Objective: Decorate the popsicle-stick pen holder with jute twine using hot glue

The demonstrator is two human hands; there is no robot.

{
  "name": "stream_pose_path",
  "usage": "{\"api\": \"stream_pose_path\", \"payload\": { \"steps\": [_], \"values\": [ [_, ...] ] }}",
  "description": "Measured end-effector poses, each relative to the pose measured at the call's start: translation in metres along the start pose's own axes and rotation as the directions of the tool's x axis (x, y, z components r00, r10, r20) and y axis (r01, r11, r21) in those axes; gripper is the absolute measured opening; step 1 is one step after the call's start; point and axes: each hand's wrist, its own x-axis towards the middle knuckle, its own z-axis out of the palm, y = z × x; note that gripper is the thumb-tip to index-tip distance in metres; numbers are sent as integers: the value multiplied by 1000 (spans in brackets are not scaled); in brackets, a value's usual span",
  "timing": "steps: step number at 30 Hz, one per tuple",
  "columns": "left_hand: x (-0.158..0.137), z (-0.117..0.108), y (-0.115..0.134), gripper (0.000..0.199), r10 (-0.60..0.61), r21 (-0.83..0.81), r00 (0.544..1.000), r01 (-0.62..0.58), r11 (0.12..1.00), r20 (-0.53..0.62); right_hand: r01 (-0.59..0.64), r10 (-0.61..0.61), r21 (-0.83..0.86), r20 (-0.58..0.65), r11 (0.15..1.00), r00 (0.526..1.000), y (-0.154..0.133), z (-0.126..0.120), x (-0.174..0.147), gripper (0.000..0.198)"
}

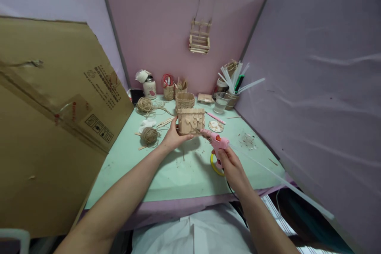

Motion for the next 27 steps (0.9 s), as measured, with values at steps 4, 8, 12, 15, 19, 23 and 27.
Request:
{"api": "stream_pose_path", "payload": {
  "steps": [4,8,12,15,19,23,27],
  "values": [
    [-1,0,5,120,-51,-6,998,51,999,-25,74,-73,13,-25,997,997,-8,-13,-4,50],
    [0,-1,8,115,-95,-28,991,92,995,-94,155,-181,-204,-117,967,976,-11,-55,14,53],
    [2,-5,6,110,-101,-36,978,96,995,-184,205,-396,-684,-132,700,909,12,-113,54,46],
    [4,-7,4,107,-99,-23,972,96,995,-213,100,-278,-914,-14,393,961,39,-142,75,35],
    [6,-9,2,106,-103,-43,972,96,994,-212,-6,-94,-980,-25,197,995,50,-159,82,40],
    [5,-8,6,101,-88,-55,975,78,995,-204,33,-158,-985,6,172,987,16,-152,91,44],
    [4,-7,9,99,-109,-30,975,105,994,-196,264,-241,-945,215,192,946,-27,-110,127,25]
  ]
}}
